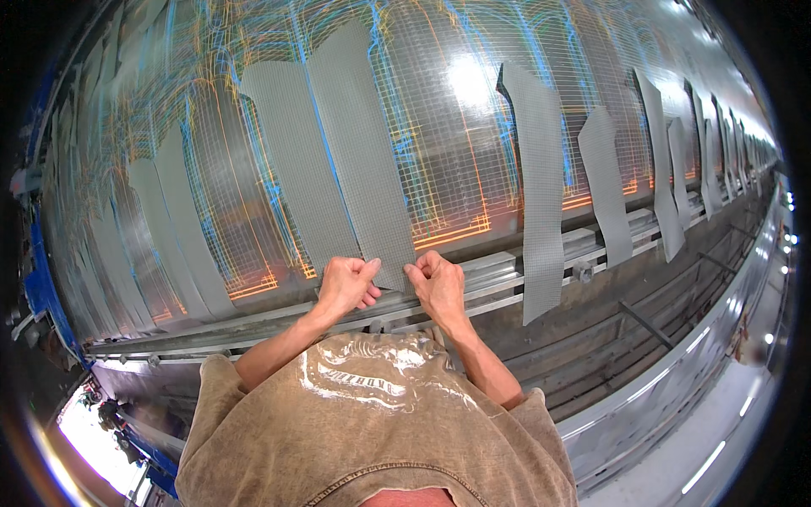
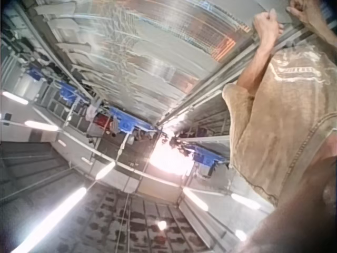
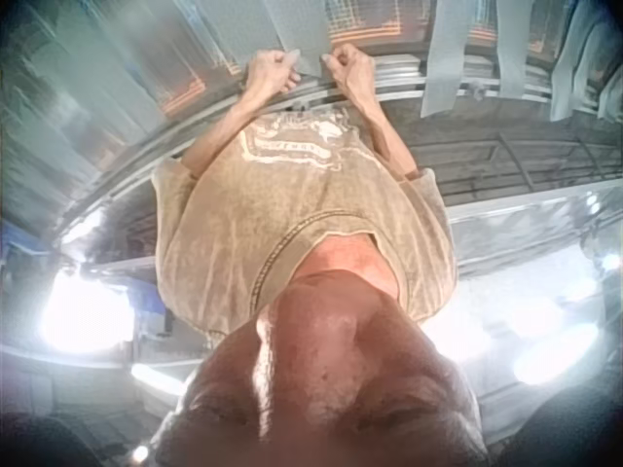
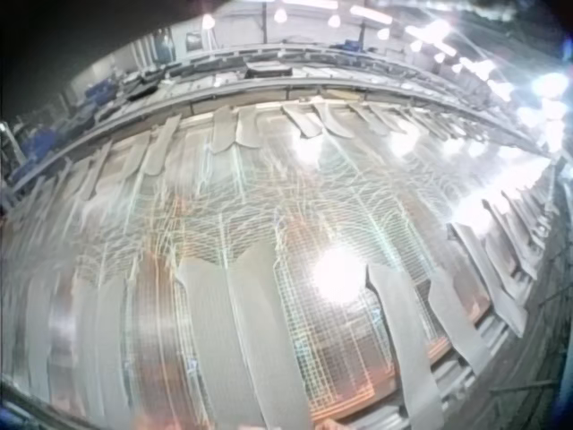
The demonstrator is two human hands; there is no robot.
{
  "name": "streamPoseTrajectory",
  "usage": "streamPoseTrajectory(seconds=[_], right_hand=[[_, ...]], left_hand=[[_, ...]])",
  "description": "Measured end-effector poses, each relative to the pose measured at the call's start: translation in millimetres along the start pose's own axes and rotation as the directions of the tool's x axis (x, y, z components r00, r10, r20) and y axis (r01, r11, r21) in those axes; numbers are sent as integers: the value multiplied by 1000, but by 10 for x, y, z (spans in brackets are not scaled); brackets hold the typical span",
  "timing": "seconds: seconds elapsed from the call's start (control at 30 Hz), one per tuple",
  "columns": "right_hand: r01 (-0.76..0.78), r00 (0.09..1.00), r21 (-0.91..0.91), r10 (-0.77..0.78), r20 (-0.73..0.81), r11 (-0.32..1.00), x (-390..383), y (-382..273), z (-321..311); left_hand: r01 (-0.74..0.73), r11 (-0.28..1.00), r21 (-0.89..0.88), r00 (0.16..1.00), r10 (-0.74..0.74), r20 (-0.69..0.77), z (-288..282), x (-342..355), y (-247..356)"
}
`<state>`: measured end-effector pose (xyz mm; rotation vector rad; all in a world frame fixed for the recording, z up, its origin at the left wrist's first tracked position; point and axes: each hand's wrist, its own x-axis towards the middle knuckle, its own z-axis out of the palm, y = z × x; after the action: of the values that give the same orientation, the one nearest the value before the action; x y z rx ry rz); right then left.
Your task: The person applies gray, textured rectangular sheets onto a large, curved, metallic surface. They position each sheet by hand, aligning it with existing grid lines and previously placed pieces, then smooth it down to ensure adhesion. The process is repetitive, involving picking up a sheet, placing it, and pressing it into place.
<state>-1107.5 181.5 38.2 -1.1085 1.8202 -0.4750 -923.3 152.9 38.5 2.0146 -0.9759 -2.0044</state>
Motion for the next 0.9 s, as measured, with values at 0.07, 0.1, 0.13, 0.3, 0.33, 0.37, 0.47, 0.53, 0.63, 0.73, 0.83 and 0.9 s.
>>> streamPoseTrajectory(seconds=[0.07,0.1,0.13,0.3,0.33,0.37,0.47,0.53,0.63,0.73,0.83,0.9], right_hand=[[-2,1000,-12,2,2,1000,1,1,0],[-2,1000,-18,2,1,1000,4,15,7],[-2,1000,-23,2,-1,1000,10,25,15],[30,997,-187,-42,-63,982,-41,34,52],[32,996,-268,-51,-66,963,-36,-14,40],[49,996,-320,-69,-51,946,-41,-72,4],[303,942,-445,-336,4,843,4,-257,-96],[659,684,-483,-726,66,576,216,-359,-86],[781,589,-464,-738,328,418,693,-343,129],[808,519,-497,-781,346,317,1209,-451,297],[806,480,-525,-821,309,274,1604,-763,400],[792,453,-569,-838,305,221,1854,-937,440]], left_hand=[[-5,999,36,1000,5,-14,0,-14,20],[-7,999,54,1000,8,-21,1,-20,23],[-30,990,141,999,33,-25,-8,-19,19],[-148,897,417,979,193,-68,-13,-22,-52],[-163,890,426,971,220,-88,-1,-15,-89],[-177,883,434,963,247,-109,13,-15,-134],[-169,890,423,958,249,-142,27,-45,-143],[-153,896,418,959,237,-157,29,-46,-137],[-180,889,421,962,247,-112,26,-30,-93],[-175,894,413,965,240,-109,24,-31,-86],[-173,895,412,959,248,-136,27,-41,-139],[-198,890,411,952,274,-135,29,-41,-162]])
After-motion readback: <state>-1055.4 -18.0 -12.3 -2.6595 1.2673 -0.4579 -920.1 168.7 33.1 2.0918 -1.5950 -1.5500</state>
